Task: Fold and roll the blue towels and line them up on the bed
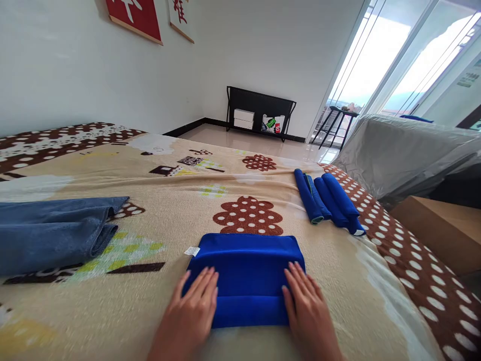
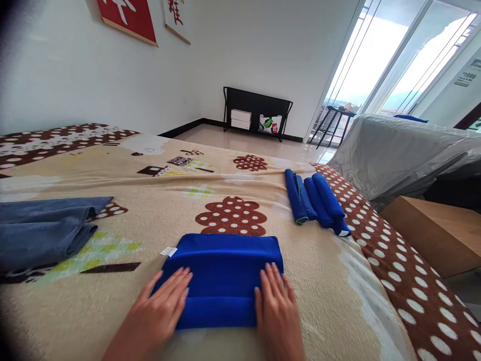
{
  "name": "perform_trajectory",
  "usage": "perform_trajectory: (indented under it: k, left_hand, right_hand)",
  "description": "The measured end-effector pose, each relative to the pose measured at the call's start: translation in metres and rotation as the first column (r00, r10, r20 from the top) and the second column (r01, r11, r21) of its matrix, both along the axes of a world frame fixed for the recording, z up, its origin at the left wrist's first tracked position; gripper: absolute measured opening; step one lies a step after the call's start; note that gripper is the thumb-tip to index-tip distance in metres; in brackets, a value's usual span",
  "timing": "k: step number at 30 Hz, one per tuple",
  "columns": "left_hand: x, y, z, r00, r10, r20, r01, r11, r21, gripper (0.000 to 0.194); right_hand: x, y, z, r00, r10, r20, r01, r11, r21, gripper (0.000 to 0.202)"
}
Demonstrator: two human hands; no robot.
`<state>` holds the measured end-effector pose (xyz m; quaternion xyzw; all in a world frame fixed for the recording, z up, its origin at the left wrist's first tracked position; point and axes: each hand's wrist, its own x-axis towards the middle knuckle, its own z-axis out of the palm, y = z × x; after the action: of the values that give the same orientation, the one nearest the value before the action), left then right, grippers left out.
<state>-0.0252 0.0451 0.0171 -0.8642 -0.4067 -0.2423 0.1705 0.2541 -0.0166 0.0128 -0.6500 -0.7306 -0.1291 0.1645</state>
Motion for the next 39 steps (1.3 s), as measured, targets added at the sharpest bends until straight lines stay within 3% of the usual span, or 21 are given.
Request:
perform_trajectory:
  k: [3,5,7,9,12,15,17,19,21,23,25,27,31,34,36,39]
  left_hand:
    - [0.034,0.002,0.012,0.981,-0.185,-0.049,0.174,0.970,-0.172,0.041]
    - [0.039,0.006,0.014,0.988,-0.154,-0.023,0.141,0.949,-0.283,0.044]
    - [0.025,0.012,0.009,1.000,-0.018,0.022,0.024,0.945,-0.326,0.047]
    - [-0.004,0.017,-0.001,0.995,0.089,0.051,-0.067,0.938,-0.340,0.049]
    - [-0.049,0.021,-0.014,0.994,0.097,0.059,-0.073,0.944,-0.322,0.050]
    - [-0.065,0.018,-0.017,0.995,0.085,0.047,-0.073,0.971,-0.228,0.046]
    - [-0.050,0.014,-0.012,0.997,0.069,0.029,-0.064,0.989,-0.134,0.041]
    - [-0.019,0.012,-0.004,1.000,-0.014,-0.009,0.013,0.993,-0.117,0.039]
    - [0.016,0.013,0.004,0.992,-0.114,-0.044,0.104,0.975,-0.196,0.041]
    - [0.039,0.019,0.011,0.988,-0.148,-0.052,0.126,0.947,-0.296,0.044]
    - [0.040,0.027,0.012,0.991,-0.123,-0.051,0.096,0.927,-0.363,0.046]
    - [0.022,0.035,0.006,0.998,-0.046,-0.053,0.021,0.916,-0.401,0.049]
    - [-0.027,0.040,-0.011,0.985,0.169,-0.032,-0.169,0.916,-0.365,0.050]
    - [-0.040,0.031,-0.007,0.985,0.168,0.048,-0.156,0.968,-0.199,0.043]
    - [-0.040,0.018,0.005,0.993,0.063,0.103,-0.057,0.996,-0.065,0.036]
    - [-0.043,-0.008,0.020,0.987,-0.106,0.119,0.110,0.993,-0.028,0.037]
  right_hand:
    - [-0.035,0.012,0.013,0.979,0.187,-0.082,-0.195,0.975,-0.108,0.040]
    - [-0.039,0.019,0.016,0.981,0.151,-0.121,-0.168,0.975,-0.148,0.042]
    - [-0.024,0.022,0.013,0.991,0.039,-0.125,-0.059,0.985,-0.159,0.045]
    - [0.002,0.020,0.005,0.992,-0.036,-0.120,0.015,0.984,-0.177,0.049]
    - [0.040,0.011,-0.007,0.990,-0.076,-0.116,0.054,0.981,-0.184,0.049]
    - [0.050,0.004,-0.007,0.994,-0.070,-0.089,0.057,0.988,-0.145,0.047]
    - [0.036,0.005,0.001,0.997,0.004,-0.076,-0.014,0.990,-0.140,0.045]
    - [0.011,0.012,0.014,0.986,0.137,-0.096,-0.153,0.969,-0.193,0.043]
    - [-0.013,0.022,0.026,0.959,0.244,-0.147,-0.277,0.920,-0.276,0.043]
    - [-0.025,0.035,0.034,0.947,0.257,-0.192,-0.310,0.888,-0.340,0.045]
    - [-0.020,0.045,0.035,0.955,0.201,-0.217,-0.270,0.890,-0.367,0.048]
    - [-0.001,0.050,0.027,0.969,0.113,-0.219,-0.189,0.911,-0.366,0.052]
    - [0.043,0.043,0.002,0.980,-0.087,-0.176,0.030,0.953,-0.303,0.055]
    - [0.054,0.028,-0.007,0.975,-0.149,-0.163,0.121,0.978,-0.169,0.050]
    - [0.055,0.013,-0.005,0.982,-0.083,-0.170,0.080,0.997,-0.023,0.043]
    - [0.058,-0.014,0.004,0.978,0.161,-0.134,-0.139,0.977,0.163,0.036]
